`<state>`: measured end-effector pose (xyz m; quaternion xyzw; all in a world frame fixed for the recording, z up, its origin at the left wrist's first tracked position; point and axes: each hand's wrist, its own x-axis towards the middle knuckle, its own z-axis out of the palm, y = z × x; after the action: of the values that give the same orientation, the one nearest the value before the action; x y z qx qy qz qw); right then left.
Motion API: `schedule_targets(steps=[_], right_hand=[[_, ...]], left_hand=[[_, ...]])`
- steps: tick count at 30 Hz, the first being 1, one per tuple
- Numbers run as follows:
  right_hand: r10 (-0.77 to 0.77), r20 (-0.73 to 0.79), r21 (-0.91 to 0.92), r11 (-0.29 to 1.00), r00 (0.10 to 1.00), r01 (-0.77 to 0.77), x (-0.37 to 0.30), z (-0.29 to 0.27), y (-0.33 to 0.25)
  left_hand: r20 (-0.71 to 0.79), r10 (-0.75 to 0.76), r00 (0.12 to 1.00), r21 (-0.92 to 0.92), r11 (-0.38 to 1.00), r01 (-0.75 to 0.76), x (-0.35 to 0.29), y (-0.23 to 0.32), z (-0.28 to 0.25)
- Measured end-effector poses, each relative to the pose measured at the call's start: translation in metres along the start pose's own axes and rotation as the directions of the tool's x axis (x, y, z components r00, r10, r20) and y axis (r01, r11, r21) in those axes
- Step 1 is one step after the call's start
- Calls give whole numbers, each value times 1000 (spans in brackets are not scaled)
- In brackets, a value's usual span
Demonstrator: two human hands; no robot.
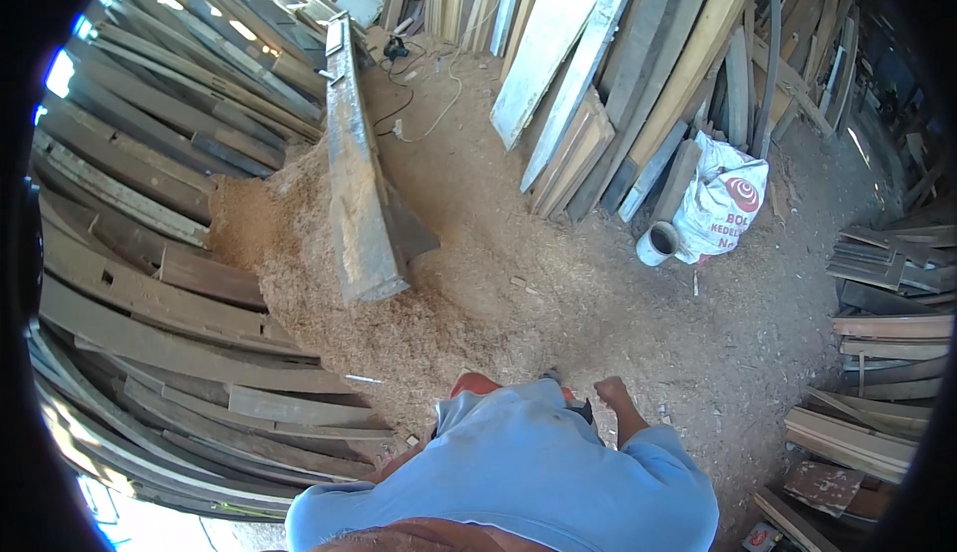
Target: The person uses a circular saw to cut a piece of wood and later uses a tape measure to check the dimensions of another wooden board.
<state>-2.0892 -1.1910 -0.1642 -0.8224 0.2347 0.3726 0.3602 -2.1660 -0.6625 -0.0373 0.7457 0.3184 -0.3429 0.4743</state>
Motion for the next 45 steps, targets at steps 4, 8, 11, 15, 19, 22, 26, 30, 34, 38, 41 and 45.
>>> schedule_targets(steps=[4,8,11,15,19,22,26,30,34,38,41,45], right_hand=[[-37,-291,141,987,956,82,61,-109,17],[-5,-223,568,812,975,134,82,-129,-94],[30,-135,573,818,990,53,107,-154,-155],[-39,-67,557,827,997,70,140,-164,-240],[4,-220,579,805,976,127,215,-212,-214],[60,-149,530,848,987,28,211,-217,-253],[279,-110,530,828,954,-182,241,-233,-249],[233,8,335,916,973,-222,278,-233,-290],[-500,127,-383,772,857,507,352,-278,-334],[-300,91,-167,936,950,311,411,-297,-462],[-39,121,-45,998,992,45,447,-306,-547],[-153,207,-261,943,966,206,573,-379,-542]], left_hand=[[184,128,975,18,991,-133,53,114,56],[216,60,975,50,996,-72,81,158,52],[254,35,966,63,997,-53,117,202,53],[243,-19,970,34,999,11,161,242,23],[321,37,946,-26,999,-30,229,327,18],[257,23,966,-139,990,13,244,360,-33],[289,58,955,-288,957,29,280,422,-36],[281,45,959,-425,901,82,301,455,-49],[281,47,958,-522,845,112,330,497,-56],[249,-38,968,-615,765,188,351,511,-80],[207,-94,974,-672,710,211,367,541,-102],[245,-15,969,-693,696,186,416,637,-115]])
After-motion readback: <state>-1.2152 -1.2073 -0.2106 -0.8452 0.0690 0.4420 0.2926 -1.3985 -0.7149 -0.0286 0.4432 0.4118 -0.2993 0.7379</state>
